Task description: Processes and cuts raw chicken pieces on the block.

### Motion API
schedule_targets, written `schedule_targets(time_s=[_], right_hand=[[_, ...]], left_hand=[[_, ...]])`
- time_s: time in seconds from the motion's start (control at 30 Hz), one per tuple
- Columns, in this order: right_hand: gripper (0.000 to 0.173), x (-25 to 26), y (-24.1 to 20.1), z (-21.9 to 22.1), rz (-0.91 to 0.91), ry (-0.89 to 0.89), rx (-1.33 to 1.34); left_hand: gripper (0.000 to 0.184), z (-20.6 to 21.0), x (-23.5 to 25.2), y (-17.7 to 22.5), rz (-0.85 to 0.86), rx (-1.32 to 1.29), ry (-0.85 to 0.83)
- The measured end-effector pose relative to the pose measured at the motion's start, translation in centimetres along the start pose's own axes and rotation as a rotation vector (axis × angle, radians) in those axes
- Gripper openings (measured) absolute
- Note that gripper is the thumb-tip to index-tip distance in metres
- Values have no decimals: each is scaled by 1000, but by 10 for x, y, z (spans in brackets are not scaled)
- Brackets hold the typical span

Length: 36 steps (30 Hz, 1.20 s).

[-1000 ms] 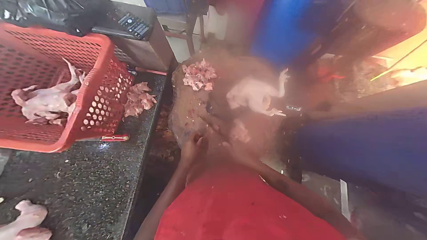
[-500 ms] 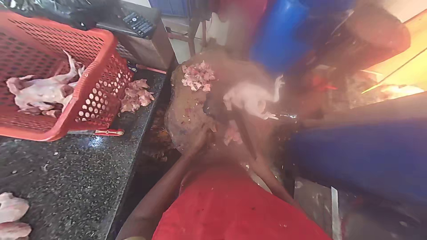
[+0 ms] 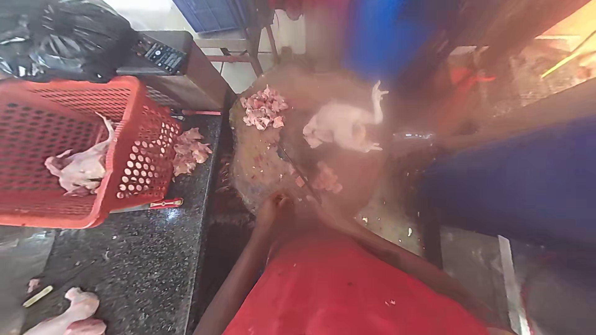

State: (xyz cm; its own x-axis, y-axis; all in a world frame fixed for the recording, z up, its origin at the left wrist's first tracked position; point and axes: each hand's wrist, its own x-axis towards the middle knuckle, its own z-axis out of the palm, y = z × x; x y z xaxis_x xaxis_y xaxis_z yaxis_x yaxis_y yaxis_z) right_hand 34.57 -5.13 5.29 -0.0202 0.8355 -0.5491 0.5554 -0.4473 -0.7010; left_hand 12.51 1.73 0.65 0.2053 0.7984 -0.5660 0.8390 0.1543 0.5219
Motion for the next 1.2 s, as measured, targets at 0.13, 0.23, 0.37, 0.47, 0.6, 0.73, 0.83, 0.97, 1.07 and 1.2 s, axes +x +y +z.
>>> schedule_targets(time_s=[0.13,0.23,0.37,0.47,0.6,0.73,0.83,0.97,1.07,1.2], right_hand=[[55,16,15,4,85,-115,53],[54,-12,35,3,-17,-35,250],[40,-40,44,-30,-25,153,243],[34,-50,64,-51,45,268,83],[49,-55,126,-47,153,332,-12],[44,-52,149,-39,288,272,73],[45,-51,145,-39,352,232,51],[47,-39,151,-33,387,193,16],[49,-32,143,-39,432,139,-1],[48,-32,132,-46,481,124,46]], left_hand=[[40,-10,-7,-15,-50,-2,35],[44,-9,-8,-20,-10,-58,57],[64,1,18,2,82,7,96],[53,7,37,42,175,93,55],[45,10,64,79,498,-22,-241],[37,-52,102,103,464,-122,-152],[34,-134,140,133,192,52,48],[34,-177,248,110,286,335,374],[34,-187,284,136,201,506,231],[35,-173,305,147,173,681,142]])
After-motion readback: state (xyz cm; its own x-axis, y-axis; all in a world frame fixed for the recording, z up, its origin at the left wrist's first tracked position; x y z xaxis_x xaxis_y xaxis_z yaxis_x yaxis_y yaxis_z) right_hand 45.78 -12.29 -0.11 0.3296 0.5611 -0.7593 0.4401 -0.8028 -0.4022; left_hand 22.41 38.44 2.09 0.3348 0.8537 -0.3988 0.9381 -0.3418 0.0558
